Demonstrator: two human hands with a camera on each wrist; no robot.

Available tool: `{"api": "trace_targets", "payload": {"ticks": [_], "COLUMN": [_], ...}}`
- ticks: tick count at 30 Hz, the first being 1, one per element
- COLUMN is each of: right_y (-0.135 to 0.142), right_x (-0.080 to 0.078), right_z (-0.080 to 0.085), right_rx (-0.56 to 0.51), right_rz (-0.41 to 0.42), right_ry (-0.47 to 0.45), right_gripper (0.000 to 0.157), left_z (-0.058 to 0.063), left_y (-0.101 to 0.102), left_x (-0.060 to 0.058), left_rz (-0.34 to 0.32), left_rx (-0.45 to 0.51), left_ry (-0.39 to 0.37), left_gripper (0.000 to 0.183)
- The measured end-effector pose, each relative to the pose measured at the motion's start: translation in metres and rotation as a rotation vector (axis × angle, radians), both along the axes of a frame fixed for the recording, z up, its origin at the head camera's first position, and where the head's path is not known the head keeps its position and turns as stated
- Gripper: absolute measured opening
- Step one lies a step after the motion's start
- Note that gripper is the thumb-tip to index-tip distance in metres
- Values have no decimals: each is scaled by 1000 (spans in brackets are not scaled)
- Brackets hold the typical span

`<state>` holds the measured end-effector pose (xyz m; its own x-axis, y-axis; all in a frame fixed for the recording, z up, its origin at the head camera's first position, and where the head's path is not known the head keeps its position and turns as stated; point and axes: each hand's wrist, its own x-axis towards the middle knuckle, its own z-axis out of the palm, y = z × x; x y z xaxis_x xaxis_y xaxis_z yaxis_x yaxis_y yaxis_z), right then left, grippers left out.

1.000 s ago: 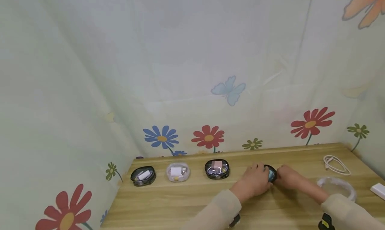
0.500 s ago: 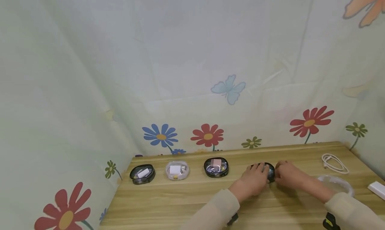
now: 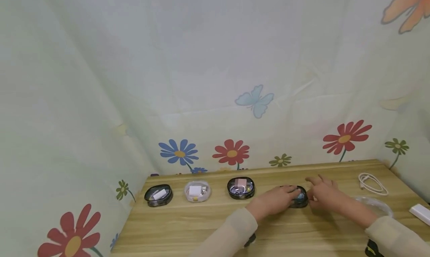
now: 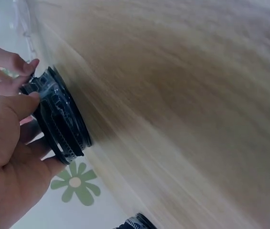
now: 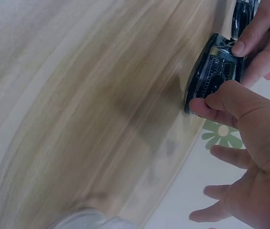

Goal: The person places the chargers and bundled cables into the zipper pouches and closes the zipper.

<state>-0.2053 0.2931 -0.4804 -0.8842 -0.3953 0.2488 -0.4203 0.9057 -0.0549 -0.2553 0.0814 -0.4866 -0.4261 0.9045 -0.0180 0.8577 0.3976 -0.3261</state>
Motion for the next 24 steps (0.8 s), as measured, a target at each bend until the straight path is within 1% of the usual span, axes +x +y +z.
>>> {"api": "trace_targets", "payload": {"ticks": [2,4,6,9,11,15,20,24], "right_y": [2,4,8,13,16,18,20,20], "right_x": [-1,-2,-3,-6,-8,-13,-20,-25], "right_z": [-1,-2,-3,-4,-5,-4,-5,-4], "right_rx": [4,11,27,40,39,25,31,23], "right_rz": [17,38,46,49,44,40,27,27], "right_ry": [24,52,80,108,111,114,109,97], "right_gripper": [32,34,35,35,35,35,35,36], "left_z": [-1,-2,-2,0,0,-1,-1,-1], "left_y": [-1,-2,-2,-3,-4,-6,-7,-6], "left_x": [-2,-3,-5,-7,-7,-8,-8,-9], "left_rz": [-20,-31,-36,-35,-40,-49,-48,-35], "left_rx": [-4,-7,-7,18,43,85,84,82], "left_ry": [10,4,-27,-96,-130,-175,-197,-223], "left_gripper": [49,49,49,49,50,50,51,51]}}
